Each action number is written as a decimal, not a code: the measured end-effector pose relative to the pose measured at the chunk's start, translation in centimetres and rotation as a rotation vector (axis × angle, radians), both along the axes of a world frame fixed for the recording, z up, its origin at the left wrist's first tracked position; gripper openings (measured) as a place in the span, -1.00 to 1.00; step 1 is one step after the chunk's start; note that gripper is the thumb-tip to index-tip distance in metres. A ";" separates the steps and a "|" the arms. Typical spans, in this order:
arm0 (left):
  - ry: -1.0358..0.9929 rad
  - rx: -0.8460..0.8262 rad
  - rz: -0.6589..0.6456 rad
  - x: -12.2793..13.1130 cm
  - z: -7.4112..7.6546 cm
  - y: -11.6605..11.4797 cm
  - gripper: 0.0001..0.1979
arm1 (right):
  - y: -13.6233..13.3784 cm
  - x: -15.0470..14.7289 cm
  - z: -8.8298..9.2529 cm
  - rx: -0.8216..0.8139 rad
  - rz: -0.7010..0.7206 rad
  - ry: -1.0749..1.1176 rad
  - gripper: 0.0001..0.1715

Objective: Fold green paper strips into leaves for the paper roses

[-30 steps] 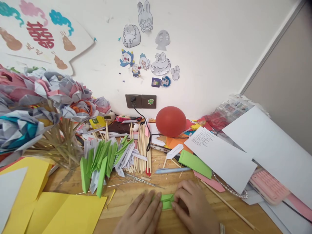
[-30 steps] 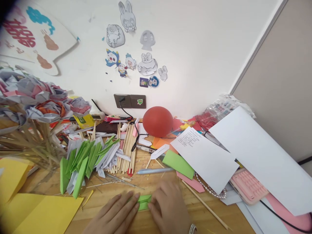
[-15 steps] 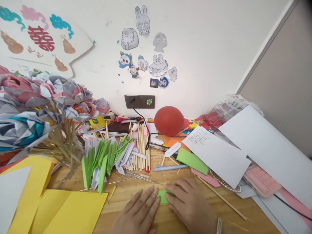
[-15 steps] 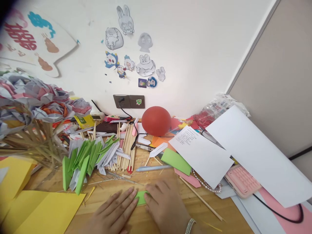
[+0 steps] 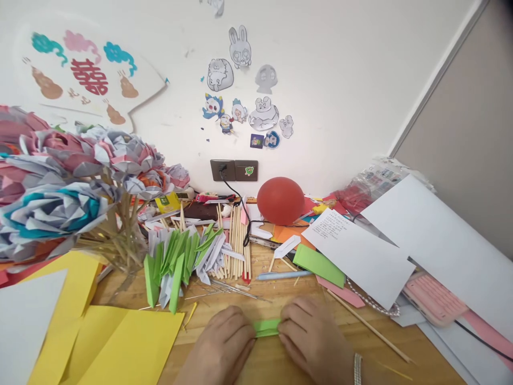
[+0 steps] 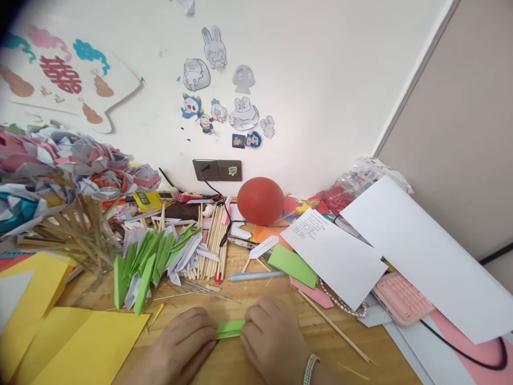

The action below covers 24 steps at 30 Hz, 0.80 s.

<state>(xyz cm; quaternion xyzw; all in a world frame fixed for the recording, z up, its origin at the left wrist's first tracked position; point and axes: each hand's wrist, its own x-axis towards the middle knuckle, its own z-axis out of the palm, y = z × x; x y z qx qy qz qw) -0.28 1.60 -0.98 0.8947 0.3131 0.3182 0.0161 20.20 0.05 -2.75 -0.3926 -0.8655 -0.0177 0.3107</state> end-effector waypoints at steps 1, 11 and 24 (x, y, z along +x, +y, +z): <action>-0.009 -0.045 0.024 0.1 0.0 0.0 -0.69 | 0.0 0.0 0.1 -0.051 -0.012 0.046 -0.79; 0.128 -0.040 0.323 0.0 -0.7 0.8 -0.72 | 0.8 0.3 -0.1 -0.290 -0.261 0.131 -0.83; 0.104 -0.150 0.088 -1.0 -2.5 0.6 -0.83 | 1.1 0.8 -1.6 -0.141 0.051 0.023 -0.62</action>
